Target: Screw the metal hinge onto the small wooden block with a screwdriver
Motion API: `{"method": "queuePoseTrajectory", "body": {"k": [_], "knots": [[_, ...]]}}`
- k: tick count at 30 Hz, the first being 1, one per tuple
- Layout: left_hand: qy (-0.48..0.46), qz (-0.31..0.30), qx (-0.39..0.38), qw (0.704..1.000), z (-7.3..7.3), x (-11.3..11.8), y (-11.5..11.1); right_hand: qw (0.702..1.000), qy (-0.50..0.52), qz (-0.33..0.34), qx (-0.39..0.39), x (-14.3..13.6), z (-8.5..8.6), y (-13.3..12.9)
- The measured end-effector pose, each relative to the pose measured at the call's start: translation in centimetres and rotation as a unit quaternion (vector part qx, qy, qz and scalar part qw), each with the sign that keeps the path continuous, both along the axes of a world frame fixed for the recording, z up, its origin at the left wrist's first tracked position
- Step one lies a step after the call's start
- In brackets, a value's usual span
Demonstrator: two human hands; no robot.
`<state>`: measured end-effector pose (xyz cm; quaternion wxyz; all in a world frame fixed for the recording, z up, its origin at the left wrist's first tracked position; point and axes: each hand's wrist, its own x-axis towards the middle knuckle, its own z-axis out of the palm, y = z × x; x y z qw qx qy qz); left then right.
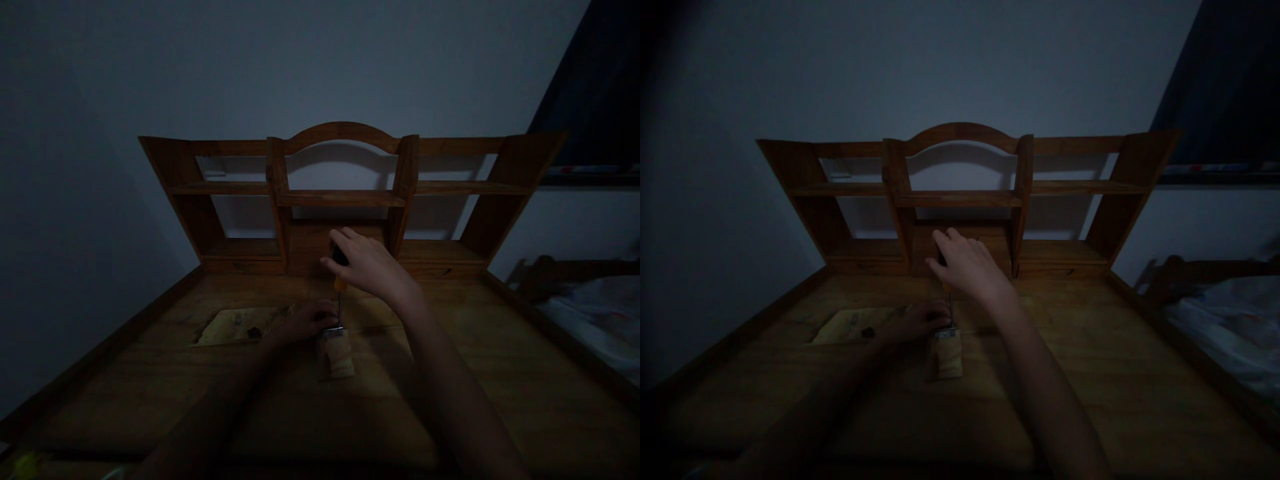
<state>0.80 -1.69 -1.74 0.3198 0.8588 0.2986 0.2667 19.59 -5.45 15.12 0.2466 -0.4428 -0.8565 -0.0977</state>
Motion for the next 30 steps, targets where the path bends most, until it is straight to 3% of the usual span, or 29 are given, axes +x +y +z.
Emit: {"method": "queuePoseTrajectory", "body": {"k": [14,30], "knots": [[0.012,0.009,0.015,1.000,-0.52,-0.19,0.23,1.000,-0.005,0.005,0.002,0.06,0.07,0.14],[0.000,-0.031,0.020,0.999,-0.69,-0.20,0.44,1.000,-0.001,0.022,0.015,0.29,-0.23,0.62]]}}
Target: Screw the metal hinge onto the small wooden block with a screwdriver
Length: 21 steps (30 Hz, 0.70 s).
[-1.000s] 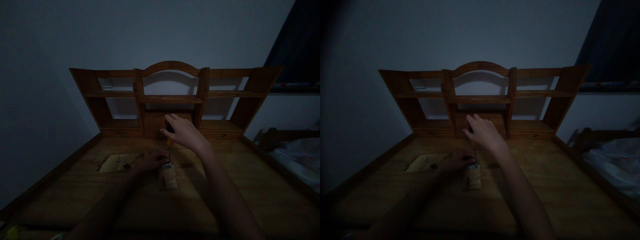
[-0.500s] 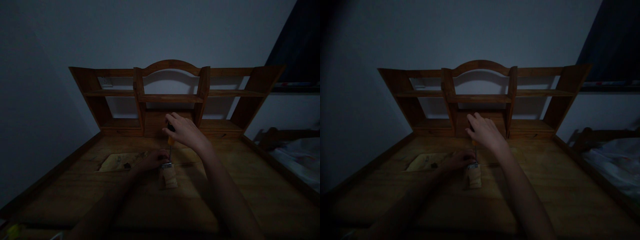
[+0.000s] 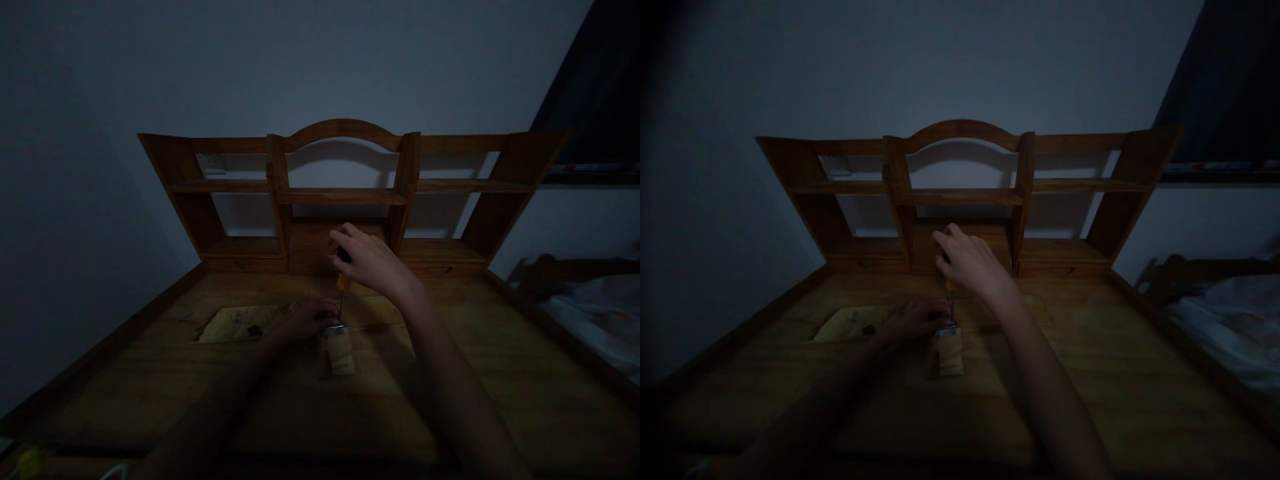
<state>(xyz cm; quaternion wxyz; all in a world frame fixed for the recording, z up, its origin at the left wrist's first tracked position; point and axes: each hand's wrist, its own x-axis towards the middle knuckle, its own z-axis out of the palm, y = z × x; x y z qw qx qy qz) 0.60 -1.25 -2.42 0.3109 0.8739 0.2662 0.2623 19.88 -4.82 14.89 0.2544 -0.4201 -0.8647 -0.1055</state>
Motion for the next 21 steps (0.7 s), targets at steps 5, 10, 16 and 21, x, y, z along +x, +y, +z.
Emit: {"method": "queuePoseTrajectory", "body": {"k": [5,10,16,21], "knots": [[0.002,0.013,0.002,1.000,0.29,-0.04,-0.20,1.000,0.018,0.017,-0.013,-0.25,0.16,-0.53],[0.006,0.008,-0.005,1.000,0.17,0.05,-0.04,1.000,0.019,-0.006,-0.010,-0.46,0.35,-0.92],[0.004,0.012,-0.003,1.000,0.01,-0.02,0.02,1.000,0.006,-0.024,0.004,-0.12,0.29,-0.60],[0.026,0.026,-0.007,0.999,0.12,-0.16,-0.02,1.000,0.016,0.004,-0.014,-0.15,0.44,-0.91]]}}
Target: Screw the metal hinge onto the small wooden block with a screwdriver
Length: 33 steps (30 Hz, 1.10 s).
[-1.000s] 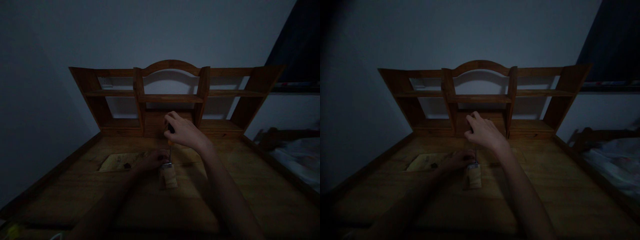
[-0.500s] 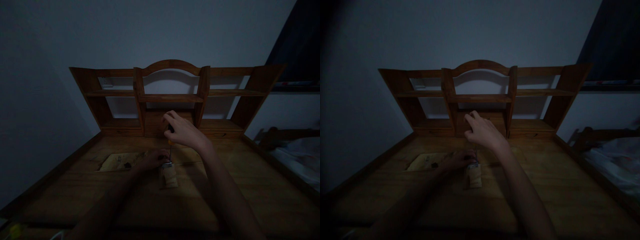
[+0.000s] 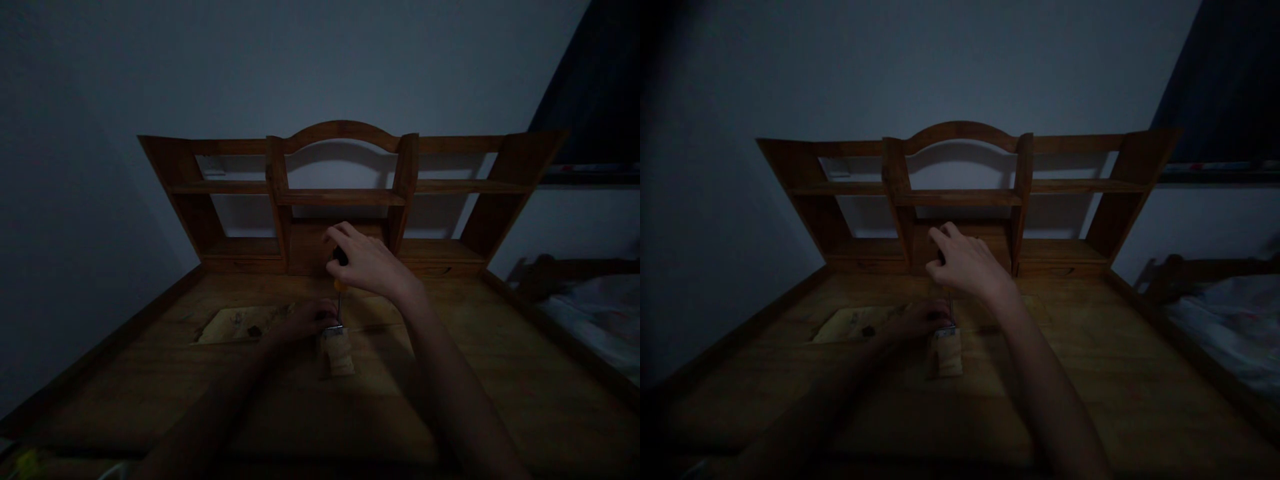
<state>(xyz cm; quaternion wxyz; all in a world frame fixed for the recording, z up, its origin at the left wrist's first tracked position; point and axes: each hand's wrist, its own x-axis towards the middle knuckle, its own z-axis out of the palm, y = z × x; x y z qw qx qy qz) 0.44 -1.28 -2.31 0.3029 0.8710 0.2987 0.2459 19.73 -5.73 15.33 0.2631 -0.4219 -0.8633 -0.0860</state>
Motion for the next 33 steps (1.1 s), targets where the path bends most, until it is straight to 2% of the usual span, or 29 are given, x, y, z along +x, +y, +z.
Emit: {"method": "queuePoseTrajectory", "body": {"k": [8,19,25,33], "knots": [[-0.004,0.006,0.008,1.000,0.5,0.2,-0.4,1.000,-0.006,-0.012,-0.005,0.1,-0.4,1.0],[-0.028,-0.002,-0.018,0.999,-0.3,0.2,-0.1,0.998,0.022,0.042,-0.042,-0.1,0.0,0.1],[-0.031,-0.009,-0.007,0.999,0.3,0.4,-0.2,0.998,0.029,0.027,-0.039,-0.1,-0.2,0.4],[-0.037,-0.017,-0.007,0.999,0.4,0.4,-0.4,0.997,0.037,0.053,-0.041,0.2,-0.3,0.9]]}}
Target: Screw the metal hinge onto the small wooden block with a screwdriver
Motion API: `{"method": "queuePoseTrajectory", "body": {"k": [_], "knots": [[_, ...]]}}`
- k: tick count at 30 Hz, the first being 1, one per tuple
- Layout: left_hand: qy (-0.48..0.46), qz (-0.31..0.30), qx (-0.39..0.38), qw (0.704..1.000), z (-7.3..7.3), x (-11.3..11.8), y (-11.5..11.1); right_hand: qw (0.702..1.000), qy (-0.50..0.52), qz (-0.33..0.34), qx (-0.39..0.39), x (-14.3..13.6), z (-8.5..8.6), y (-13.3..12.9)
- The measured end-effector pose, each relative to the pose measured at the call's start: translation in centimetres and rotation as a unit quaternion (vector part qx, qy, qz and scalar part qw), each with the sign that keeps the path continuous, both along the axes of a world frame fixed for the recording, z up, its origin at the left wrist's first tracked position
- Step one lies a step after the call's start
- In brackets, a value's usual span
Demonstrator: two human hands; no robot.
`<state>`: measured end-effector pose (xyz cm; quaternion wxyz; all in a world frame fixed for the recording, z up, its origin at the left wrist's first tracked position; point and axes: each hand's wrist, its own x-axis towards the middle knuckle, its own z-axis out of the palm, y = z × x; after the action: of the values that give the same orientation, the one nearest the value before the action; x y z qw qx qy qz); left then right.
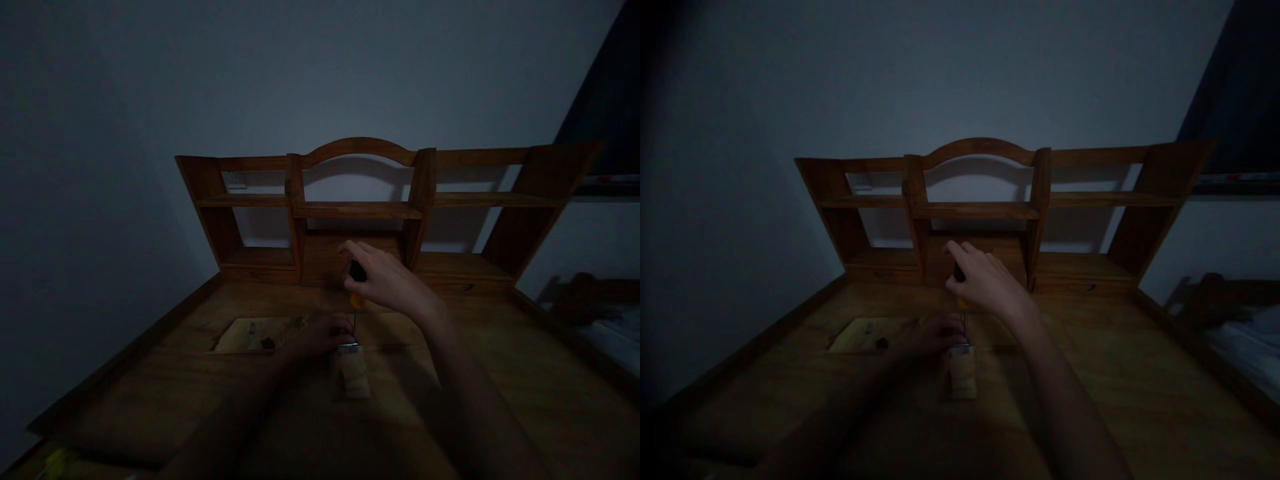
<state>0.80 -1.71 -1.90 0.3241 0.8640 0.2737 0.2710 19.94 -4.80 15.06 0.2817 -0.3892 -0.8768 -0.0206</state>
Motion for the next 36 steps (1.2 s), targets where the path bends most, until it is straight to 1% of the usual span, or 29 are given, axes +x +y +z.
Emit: {"method": "queuePoseTrajectory", "body": {"k": [5,8,12,17,24,27,31,36], "knots": [[0.004,0.024,-0.009,1.000,-0.3,-0.1,-0.1,1.000,-0.005,-0.007,-0.001,0.3,0.1,0.2],[0.005,0.031,0.003,0.999,-0.5,-0.1,-0.1,1.000,-0.007,-0.013,-0.001,0.4,0.2,0.3],[0.026,0.034,0.037,0.998,-0.5,0.2,-0.2,1.000,-0.007,-0.016,0.001,0.4,0.2,0.3],[0.063,0.036,0.092,0.993,0.0,0.7,-0.7,1.000,-0.004,-0.018,-0.001,0.3,0.4,0.0],[0.130,0.071,0.160,0.976,0.3,0.9,-1.3,1.000,-0.001,-0.014,-0.014,0.2,0.6,-0.5],[0.141,0.071,0.166,0.973,0.1,1.0,-1.2,1.000,-0.003,-0.026,-0.001,0.3,0.4,-0.3],[0.153,0.089,0.164,0.970,-0.3,1.1,-1.1,0.999,-0.001,-0.029,0.023,0.2,0.2,0.1],[0.152,0.118,0.159,0.968,0.2,1.4,-1.4,0.998,0.030,-0.015,0.049,0.0,0.7,-0.3]]}}
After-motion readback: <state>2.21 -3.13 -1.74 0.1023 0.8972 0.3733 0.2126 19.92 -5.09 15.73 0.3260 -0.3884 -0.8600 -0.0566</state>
